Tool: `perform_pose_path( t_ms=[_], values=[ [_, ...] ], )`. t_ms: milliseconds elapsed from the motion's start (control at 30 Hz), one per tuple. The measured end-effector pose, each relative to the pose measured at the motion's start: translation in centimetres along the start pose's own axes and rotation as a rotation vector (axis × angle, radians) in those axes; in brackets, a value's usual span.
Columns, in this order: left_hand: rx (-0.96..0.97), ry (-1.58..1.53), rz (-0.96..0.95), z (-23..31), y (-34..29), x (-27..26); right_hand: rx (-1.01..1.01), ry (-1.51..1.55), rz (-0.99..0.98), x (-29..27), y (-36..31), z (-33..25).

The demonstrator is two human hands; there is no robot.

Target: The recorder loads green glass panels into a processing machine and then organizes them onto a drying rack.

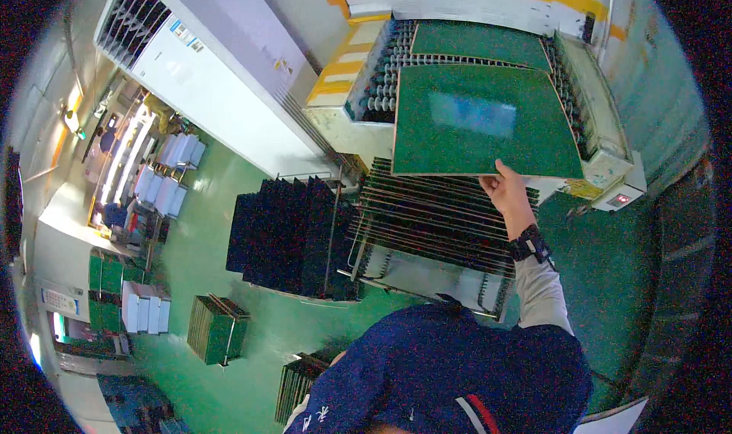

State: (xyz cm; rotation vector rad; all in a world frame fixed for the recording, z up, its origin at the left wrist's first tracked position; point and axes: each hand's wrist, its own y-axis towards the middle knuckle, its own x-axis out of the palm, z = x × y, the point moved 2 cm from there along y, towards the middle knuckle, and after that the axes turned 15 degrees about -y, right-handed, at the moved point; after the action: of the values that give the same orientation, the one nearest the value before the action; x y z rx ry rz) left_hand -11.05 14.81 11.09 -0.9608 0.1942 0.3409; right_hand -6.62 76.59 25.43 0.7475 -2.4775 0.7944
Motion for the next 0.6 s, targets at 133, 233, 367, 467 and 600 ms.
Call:
perform_pose_path(
  t_ms=[133,233,367,467,600],
  values=[
    [0.005,-0.012,0.007,1.4,0.1,-0.1,0.135,-0.176,-0.021,0.9,0.9,-0.1],
    [0.0,-0.02,0.013,2.0,0.4,0.1,0.135,-0.194,-0.034,1.2,1.7,0.1],
    [-0.01,-0.029,0.017,2.5,0.7,0.0,0.082,-0.165,-0.013,1.2,3.1,0.2],
    [-0.019,-0.037,0.02,2.7,0.7,0.0,0.07,-0.112,-0.003,1.1,4.2,0.4],
    [-0.031,-0.051,0.023,2.7,0.5,0.3,0.063,-0.095,0.005,1.2,5.1,0.4]
  ],
)
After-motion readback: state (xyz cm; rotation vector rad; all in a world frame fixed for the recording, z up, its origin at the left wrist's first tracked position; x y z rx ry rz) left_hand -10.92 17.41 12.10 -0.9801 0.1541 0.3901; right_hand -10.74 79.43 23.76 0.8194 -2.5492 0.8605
